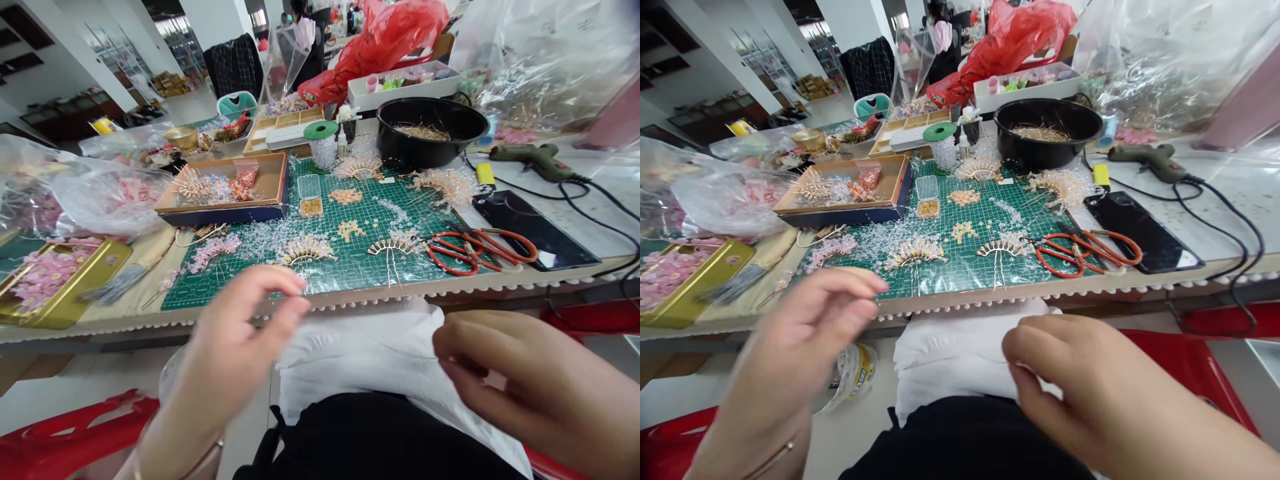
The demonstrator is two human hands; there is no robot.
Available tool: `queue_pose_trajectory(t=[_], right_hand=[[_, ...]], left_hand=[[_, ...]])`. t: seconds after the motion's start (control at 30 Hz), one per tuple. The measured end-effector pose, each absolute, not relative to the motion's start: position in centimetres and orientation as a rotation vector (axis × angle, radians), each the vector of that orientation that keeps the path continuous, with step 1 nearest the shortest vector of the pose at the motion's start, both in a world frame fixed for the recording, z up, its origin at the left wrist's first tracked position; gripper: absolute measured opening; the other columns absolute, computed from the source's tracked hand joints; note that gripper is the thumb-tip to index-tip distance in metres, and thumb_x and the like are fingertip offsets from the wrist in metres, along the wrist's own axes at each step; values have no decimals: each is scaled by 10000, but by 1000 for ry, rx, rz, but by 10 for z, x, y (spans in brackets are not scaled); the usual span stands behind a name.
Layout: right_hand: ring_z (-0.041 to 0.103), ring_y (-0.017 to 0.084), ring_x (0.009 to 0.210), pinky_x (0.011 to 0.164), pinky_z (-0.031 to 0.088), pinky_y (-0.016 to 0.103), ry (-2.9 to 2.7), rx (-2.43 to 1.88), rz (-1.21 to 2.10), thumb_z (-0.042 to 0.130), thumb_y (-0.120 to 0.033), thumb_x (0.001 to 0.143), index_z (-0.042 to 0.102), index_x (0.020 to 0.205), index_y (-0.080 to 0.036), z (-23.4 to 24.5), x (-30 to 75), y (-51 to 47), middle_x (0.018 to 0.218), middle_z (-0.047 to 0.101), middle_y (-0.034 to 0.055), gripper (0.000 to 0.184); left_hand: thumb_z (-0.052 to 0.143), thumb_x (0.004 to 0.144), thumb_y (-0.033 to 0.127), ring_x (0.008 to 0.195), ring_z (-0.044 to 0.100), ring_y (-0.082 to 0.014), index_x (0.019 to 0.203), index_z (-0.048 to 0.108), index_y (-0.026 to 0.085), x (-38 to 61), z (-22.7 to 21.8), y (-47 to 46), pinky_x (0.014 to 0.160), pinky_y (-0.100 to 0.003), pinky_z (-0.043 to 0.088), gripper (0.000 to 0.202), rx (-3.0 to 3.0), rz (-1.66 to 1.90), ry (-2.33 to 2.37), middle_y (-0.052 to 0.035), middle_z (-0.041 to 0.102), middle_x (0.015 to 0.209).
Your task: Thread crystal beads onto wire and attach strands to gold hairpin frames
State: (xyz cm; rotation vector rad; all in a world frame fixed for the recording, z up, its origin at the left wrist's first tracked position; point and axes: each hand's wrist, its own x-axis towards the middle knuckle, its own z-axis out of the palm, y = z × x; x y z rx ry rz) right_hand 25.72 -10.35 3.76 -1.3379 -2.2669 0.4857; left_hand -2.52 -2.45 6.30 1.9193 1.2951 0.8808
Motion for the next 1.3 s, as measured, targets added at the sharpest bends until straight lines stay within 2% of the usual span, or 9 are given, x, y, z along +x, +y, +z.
queue_pose_trajectory(t=[0.07,0.17,0.33,0.67,0.8,0.93,1.07,1.17,1.3], right_hand=[[503,128,562,515,348,278,-2424,-1265,481,474,-113,930,537,871,-225,40,246,-100,703,559,-22,141],[526,144,599,538,349,290,-2421,-1276,455,473,-125,937,539,885,-220,42,237,-99,744,571,-9,127],[545,153,615,550,352,293,-2376,-1343,537,523,-168,948,599,909,-230,39,243,-100,755,605,-5,105],[468,137,583,534,330,286,-2407,-1262,462,548,-110,873,557,862,-225,35,247,-96,690,523,-33,115],[567,139,662,585,447,268,-2143,-1356,548,565,-239,955,578,983,-252,30,253,-94,792,614,-20,33],[683,191,929,782,563,300,-1814,-1490,847,574,-376,977,556,1248,-274,16,245,-90,1056,707,35,290],[693,218,914,792,566,337,-1774,-1445,1380,527,-405,987,666,1028,-231,7,216,-92,975,742,55,227],[694,175,783,704,556,290,-1507,-1337,1746,543,-415,966,642,884,-202,4,199,-93,840,729,37,249],[713,150,708,643,560,261,-1328,-1277,1873,545,-486,953,591,838,-186,1,195,-91,808,738,38,325]], left_hand=[[612,912,263,1035,614,-197,974,645,245,-1,69,-31,906,-314,470,73,1925,481,1001,-32,679,1085],[583,928,324,767,585,-161,912,589,206,27,62,-35,681,-270,455,120,1654,195,761,-28,656,859],[601,912,457,593,344,-105,893,560,188,38,35,-36,530,-235,280,273,1361,177,713,49,419,667],[700,842,485,554,295,-80,779,582,167,29,29,-42,515,-240,213,345,1164,266,663,51,399,614],[746,801,355,482,279,-46,771,566,159,31,23,-42,463,-197,176,268,881,401,677,71,392,564],[646,867,221,433,159,-35,808,495,181,39,23,-33,417,-156,120,167,472,638,657,99,341,524],[613,885,142,446,226,-28,791,468,171,45,29,-24,407,-136,176,175,299,802,595,74,405,587],[575,915,124,444,249,-24,783,478,162,45,33,-21,404,-137,190,168,289,841,557,67,415,597],[571,923,123,443,257,-21,803,504,153,41,33,-22,401,-139,192,141,282,829,542,67,423,592]])
